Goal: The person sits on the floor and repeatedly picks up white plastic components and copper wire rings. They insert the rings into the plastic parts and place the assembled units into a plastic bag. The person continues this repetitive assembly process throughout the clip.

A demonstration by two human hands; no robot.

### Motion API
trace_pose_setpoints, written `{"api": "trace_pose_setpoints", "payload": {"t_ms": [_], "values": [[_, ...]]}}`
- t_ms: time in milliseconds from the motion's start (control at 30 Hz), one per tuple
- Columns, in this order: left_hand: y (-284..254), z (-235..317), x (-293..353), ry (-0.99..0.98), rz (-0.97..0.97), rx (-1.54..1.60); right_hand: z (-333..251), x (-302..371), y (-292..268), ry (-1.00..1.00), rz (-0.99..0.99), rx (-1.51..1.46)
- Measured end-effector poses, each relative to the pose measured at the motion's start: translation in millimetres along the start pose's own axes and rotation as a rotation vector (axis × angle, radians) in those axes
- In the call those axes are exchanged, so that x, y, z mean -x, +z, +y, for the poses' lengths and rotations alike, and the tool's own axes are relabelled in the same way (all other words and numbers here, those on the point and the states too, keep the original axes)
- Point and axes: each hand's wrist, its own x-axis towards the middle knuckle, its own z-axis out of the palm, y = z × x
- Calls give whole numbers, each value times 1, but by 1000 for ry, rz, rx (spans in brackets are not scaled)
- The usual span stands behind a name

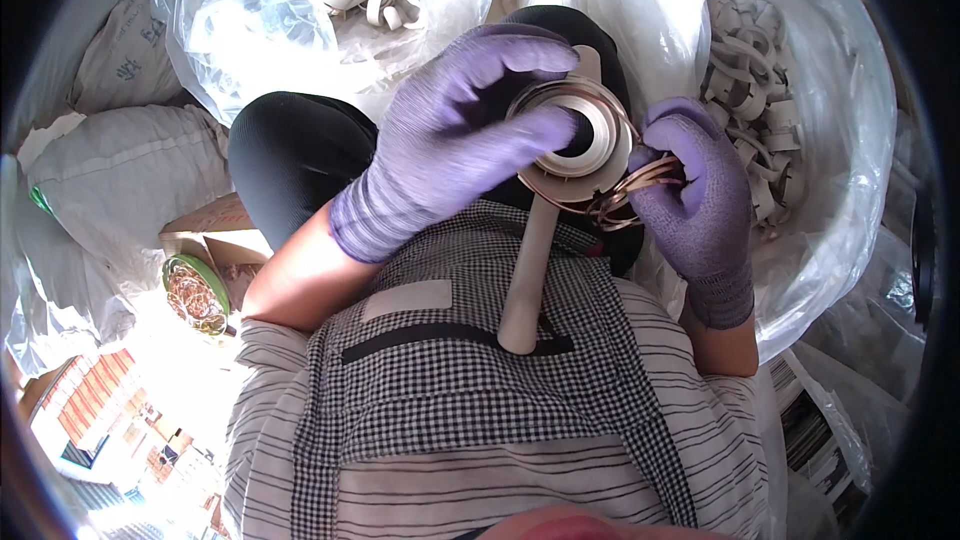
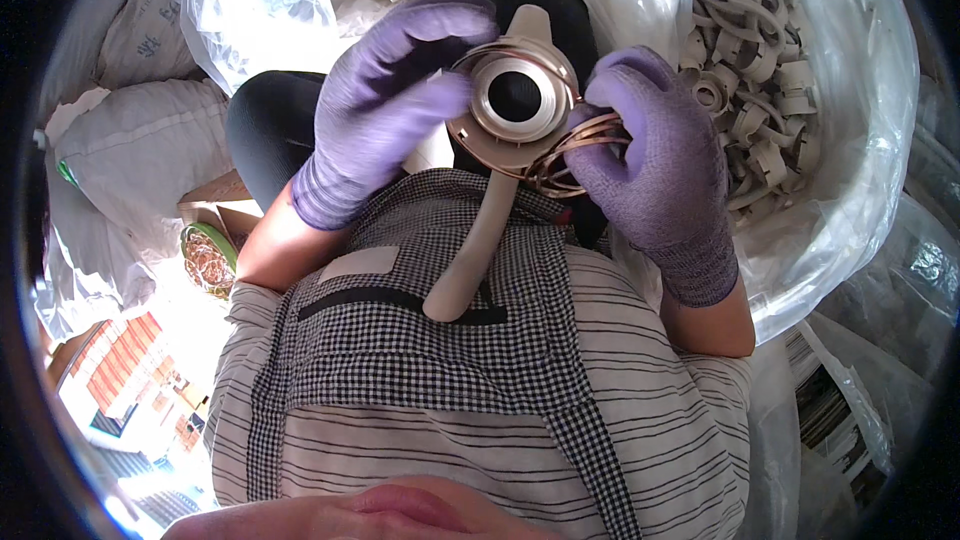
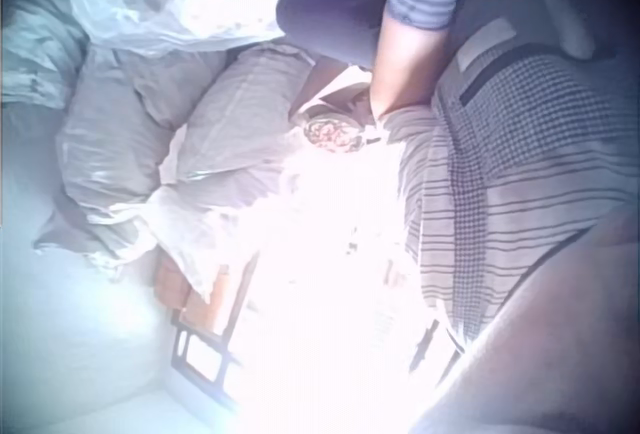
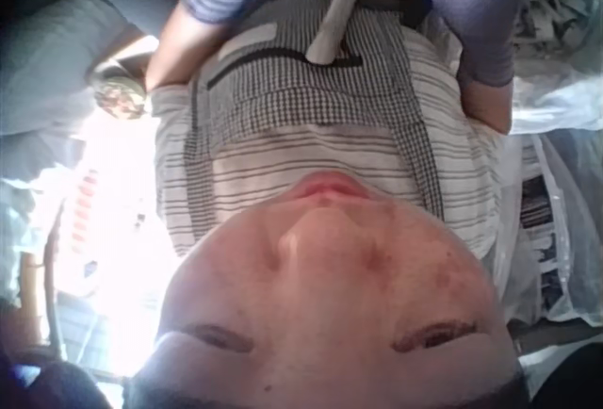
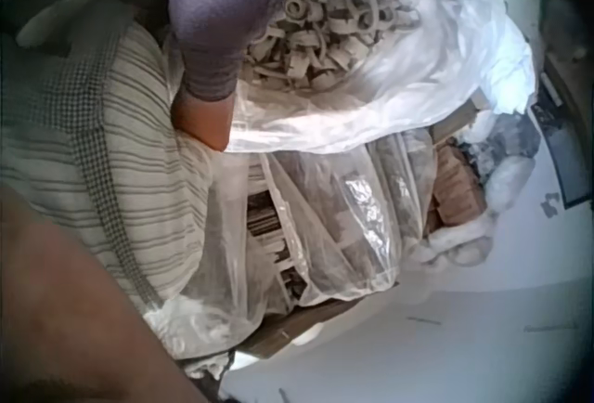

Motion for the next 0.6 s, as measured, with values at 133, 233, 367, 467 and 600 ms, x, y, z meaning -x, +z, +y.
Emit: {"api": "trace_pose_setpoints", "payload": {"t_ms": [133, 233, 367, 467, 600], "values": [[5, 4, -4, 118, 20, -552, -3, -12, 5, -22, 36, -137], [7, -9, -1, 140, 141, -491, 3, -20, 24, -61, 156, -170], [12, -2, 2, 123, 172, -608, 17, -11, 42, -161, 259, -110], [11, -2, 0, 118, 169, -728, 36, 7, 54, -62, 307, -219], [8, -6, 4, 108, 184, -683, 21, 11, 51, 35, 242, -205]]}}
